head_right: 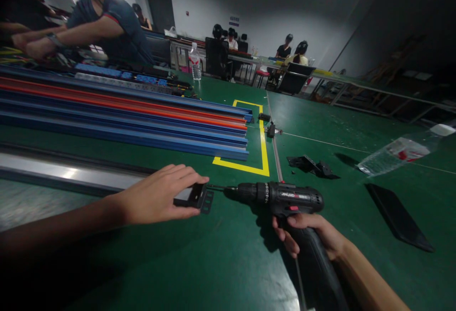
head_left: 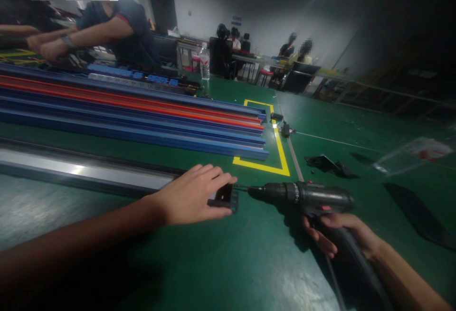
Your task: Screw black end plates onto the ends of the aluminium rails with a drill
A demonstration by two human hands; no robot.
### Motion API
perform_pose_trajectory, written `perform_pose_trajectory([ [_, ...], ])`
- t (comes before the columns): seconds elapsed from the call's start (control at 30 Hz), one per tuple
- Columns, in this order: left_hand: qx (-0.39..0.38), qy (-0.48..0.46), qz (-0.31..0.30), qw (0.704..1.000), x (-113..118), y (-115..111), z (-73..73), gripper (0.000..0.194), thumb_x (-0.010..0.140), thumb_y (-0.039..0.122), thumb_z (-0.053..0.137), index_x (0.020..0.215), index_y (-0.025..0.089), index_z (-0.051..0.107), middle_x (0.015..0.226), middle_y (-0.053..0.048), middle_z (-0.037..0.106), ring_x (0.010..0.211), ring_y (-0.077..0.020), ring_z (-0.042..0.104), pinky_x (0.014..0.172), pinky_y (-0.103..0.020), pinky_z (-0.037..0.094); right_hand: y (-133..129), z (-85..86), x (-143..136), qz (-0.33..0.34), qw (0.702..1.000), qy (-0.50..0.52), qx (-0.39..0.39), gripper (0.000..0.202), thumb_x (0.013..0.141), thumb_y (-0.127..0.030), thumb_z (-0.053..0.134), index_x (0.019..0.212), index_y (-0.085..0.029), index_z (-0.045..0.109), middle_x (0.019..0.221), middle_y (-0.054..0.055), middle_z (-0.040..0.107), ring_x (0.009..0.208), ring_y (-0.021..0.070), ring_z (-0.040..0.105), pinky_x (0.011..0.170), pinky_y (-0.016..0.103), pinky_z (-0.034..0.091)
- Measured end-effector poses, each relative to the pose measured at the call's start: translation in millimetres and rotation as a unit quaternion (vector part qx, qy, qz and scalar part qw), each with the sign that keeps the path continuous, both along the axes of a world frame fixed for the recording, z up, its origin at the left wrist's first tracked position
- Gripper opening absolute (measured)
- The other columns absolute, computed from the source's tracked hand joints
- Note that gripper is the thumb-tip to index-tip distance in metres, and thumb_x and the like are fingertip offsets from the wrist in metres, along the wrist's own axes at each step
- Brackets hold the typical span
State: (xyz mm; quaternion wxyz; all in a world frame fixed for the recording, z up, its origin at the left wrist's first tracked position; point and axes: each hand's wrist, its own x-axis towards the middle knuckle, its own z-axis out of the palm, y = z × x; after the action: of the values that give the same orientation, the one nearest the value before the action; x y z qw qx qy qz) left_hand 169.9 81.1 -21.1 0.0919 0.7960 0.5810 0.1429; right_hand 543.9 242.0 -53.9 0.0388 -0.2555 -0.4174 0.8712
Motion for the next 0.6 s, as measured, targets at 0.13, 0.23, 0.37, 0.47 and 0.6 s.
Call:
perform_pose_trajectory([
  [0.13,-0.001,0.0,0.0,1.0,-0.3,-0.3,0.3,0.06,0.09,0.06,0.06,0.138,0.026,0.051,0.123,-0.006,0.061,0.109,-0.0255,0.056,0.094,-0.038,0.039,-1.5,3.2,-2.5,0.0,1.0,-0.007,0.0,0.031,0.081,-0.032,0.073,0.102,-0.008,0.077,0.082,0.011,0.072,0.053,0.0116,0.064,0.053,0.021,0.055],
  [0.23,-0.001,0.001,0.003,1.0,-0.2,0.1,0.5,0.06,0.089,0.06,0.061,0.138,0.026,0.051,0.122,-0.006,0.062,0.108,-0.0255,0.056,0.093,-0.038,0.04,-1.7,4.2,-2.4,-0.004,1.0,-0.013,-0.002,0.031,0.082,-0.031,0.073,0.102,-0.008,0.077,0.082,0.01,0.071,0.053,0.0111,0.064,0.053,0.021,0.056],
  [0.37,-0.003,0.0,0.002,1.0,0.1,0.6,0.2,0.06,0.09,0.059,0.061,0.138,0.026,0.051,0.123,-0.005,0.061,0.11,-0.0254,0.056,0.094,-0.038,0.039,-0.8,3.1,-1.1,-0.003,1.0,-0.006,-0.006,0.031,0.083,-0.03,0.072,0.103,-0.007,0.076,0.084,0.012,0.073,0.055,0.0121,0.066,0.054,0.021,0.056],
  [0.47,-0.006,0.004,0.002,1.0,0.3,0.2,0.1,0.059,0.09,0.059,0.06,0.138,0.026,0.05,0.123,-0.005,0.061,0.11,-0.0254,0.055,0.095,-0.039,0.039,0.2,1.4,-0.9,-0.003,1.0,0.002,-0.007,0.033,0.083,-0.03,0.071,0.105,-0.007,0.076,0.084,0.014,0.073,0.055,0.0133,0.067,0.054,0.021,0.056],
  [0.6,-0.005,0.004,0.005,1.0,0.6,0.3,0.8,0.059,0.09,0.059,0.06,0.138,0.027,0.05,0.122,-0.004,0.06,0.11,-0.0247,0.055,0.094,-0.038,0.039,0.2,1.3,-3.0,-0.005,1.0,0.004,-0.007,0.034,0.082,-0.031,0.071,0.104,-0.005,0.076,0.083,0.014,0.074,0.054,0.0138,0.067,0.054,0.023,0.057],
])
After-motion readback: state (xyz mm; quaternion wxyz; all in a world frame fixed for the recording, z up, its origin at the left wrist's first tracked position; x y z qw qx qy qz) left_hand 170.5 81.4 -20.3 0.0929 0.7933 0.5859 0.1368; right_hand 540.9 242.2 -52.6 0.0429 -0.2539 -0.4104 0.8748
